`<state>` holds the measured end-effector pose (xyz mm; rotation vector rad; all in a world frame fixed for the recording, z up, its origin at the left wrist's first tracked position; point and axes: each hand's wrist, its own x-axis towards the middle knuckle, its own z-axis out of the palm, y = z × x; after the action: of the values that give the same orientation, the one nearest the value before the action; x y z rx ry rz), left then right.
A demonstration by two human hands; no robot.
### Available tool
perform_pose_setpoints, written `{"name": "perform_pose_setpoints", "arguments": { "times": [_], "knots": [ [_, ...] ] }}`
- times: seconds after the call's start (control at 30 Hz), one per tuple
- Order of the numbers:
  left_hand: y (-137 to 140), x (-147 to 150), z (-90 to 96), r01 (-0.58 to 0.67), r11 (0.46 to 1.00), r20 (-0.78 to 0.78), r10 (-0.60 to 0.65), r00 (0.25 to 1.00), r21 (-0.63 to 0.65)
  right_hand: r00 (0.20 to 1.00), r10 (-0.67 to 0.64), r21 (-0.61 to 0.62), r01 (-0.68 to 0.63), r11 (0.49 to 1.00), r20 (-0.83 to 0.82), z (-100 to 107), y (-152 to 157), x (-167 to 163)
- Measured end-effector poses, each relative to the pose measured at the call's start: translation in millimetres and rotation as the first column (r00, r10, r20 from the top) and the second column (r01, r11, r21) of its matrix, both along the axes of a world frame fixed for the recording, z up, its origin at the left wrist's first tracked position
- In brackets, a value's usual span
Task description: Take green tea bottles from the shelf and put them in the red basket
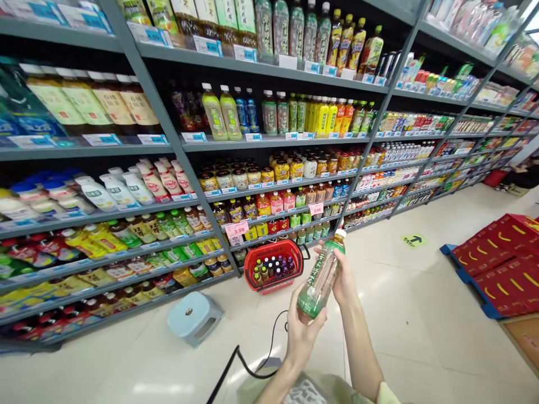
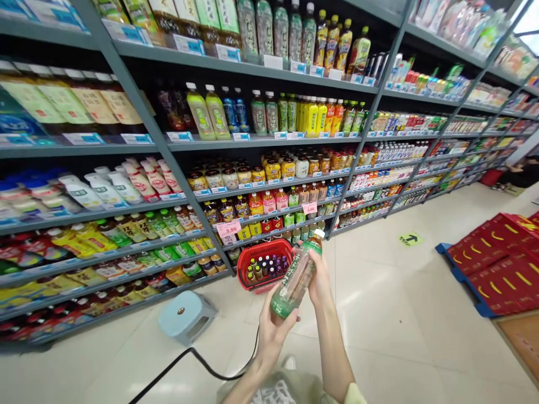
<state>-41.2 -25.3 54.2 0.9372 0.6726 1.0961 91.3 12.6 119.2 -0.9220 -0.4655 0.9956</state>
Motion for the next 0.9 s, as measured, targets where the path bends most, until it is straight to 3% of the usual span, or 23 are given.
{"name": "perform_pose_setpoints", "arguments": {
  "times": [0.1,0.2,0.33,0.43,0.57,0.73,0.9],
  "knots": [
    [0.9,9.2,-12.8,-0.080,0.976,-0.148,0.111,0.983,0.202,1.000,-0.020,-0.042,0.021,0.999,0.019,-9.6,-3.2,11.1],
    [4.1,16.0,-23.3,-0.114,0.903,-0.299,0.254,0.920,0.414,0.995,-0.092,-0.063,0.094,0.994,0.046,-20.6,-3.4,23.4],
    [11.8,26.5,-38.8,-0.148,0.771,-0.365,0.450,0.815,0.620,0.930,-0.133,-0.137,0.190,0.972,0.341,-30.3,-4.7,41.8],
    [22.5,40.9,-53.8,-0.167,0.736,-0.360,0.500,0.787,0.657,0.871,-0.036,-0.254,0.182,0.950,0.490,-29.2,-4.9,50.0],
    [44.6,69.6,-66.9,-0.179,0.718,-0.316,0.498,0.807,0.673,0.864,-0.039,-0.337,0.237,0.911,0.503,-23.6,4.1,56.0],
    [89.5,104.8,-61.0,-0.191,0.685,-0.216,0.462,0.860,0.703,0.868,-0.167,-0.293,0.330,0.897,0.467,-20.8,39.2,74.7],
    [162.5,123.0,-44.2,-0.232,0.721,-0.162,0.431,0.888,0.653,0.796,-0.279,-0.183,0.433,0.883,0.537,-12.3,98.8,88.6]
  ]
}}
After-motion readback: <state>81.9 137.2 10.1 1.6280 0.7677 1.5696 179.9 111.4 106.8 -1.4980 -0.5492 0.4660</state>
